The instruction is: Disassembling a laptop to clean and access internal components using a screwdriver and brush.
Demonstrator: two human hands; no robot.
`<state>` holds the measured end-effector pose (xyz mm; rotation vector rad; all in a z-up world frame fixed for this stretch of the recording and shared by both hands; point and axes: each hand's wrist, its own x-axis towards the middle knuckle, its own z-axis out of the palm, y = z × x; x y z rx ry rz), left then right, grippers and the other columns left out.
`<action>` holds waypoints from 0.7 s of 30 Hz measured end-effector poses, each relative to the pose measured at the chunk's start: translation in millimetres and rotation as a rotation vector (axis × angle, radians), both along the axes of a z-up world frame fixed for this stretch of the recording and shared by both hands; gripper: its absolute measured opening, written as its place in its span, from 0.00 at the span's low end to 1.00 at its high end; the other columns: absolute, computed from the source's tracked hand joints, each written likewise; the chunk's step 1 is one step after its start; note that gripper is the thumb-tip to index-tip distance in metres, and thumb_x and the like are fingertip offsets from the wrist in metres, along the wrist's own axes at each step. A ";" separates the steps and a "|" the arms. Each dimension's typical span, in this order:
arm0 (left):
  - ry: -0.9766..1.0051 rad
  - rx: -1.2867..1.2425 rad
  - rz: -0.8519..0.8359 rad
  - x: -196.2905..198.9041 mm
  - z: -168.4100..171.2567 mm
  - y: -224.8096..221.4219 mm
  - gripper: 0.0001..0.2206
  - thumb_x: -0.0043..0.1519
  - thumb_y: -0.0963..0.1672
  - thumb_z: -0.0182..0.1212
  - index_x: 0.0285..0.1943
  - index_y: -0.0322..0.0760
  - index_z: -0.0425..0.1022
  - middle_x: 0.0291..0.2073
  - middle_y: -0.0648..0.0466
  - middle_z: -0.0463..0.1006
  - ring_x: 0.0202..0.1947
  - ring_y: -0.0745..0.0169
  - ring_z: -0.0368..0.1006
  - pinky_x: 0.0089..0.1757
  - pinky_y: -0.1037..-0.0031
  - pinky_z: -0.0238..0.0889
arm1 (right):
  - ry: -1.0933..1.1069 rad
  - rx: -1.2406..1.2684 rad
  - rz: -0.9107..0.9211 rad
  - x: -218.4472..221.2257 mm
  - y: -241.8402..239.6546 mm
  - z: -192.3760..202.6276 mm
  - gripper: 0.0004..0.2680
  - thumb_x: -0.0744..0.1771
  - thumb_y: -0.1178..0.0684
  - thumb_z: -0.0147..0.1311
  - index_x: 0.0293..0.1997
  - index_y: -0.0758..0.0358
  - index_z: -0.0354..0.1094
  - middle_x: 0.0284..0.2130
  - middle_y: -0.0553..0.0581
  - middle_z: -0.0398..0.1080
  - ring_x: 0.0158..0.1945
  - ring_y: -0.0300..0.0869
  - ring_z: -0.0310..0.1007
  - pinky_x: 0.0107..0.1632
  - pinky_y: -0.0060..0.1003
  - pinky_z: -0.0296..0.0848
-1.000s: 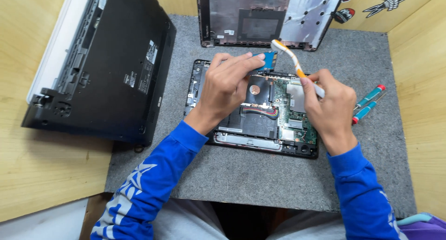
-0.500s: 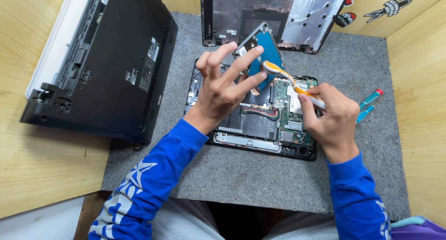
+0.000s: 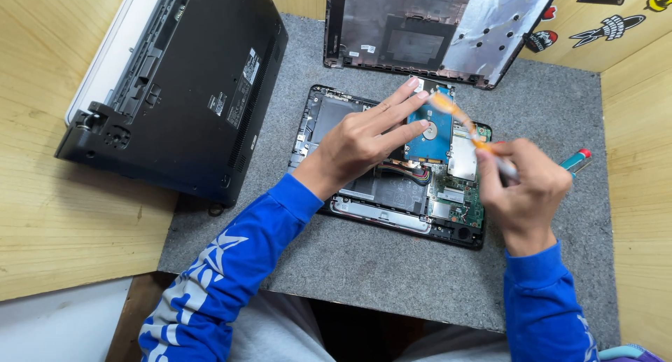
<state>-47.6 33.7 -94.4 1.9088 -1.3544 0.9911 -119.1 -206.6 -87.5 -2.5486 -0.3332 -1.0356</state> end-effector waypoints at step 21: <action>-0.208 0.451 0.593 63.7 -20.4 -35.3 0.09 0.54 0.38 0.55 0.23 0.44 0.64 0.28 0.56 0.64 0.21 0.64 0.59 0.23 0.75 0.54 | 0.041 0.025 -0.225 8.9 -49.7 -12.7 0.06 0.69 0.55 0.64 0.34 0.60 0.71 0.21 0.51 0.67 0.25 0.39 0.67 0.31 0.35 0.61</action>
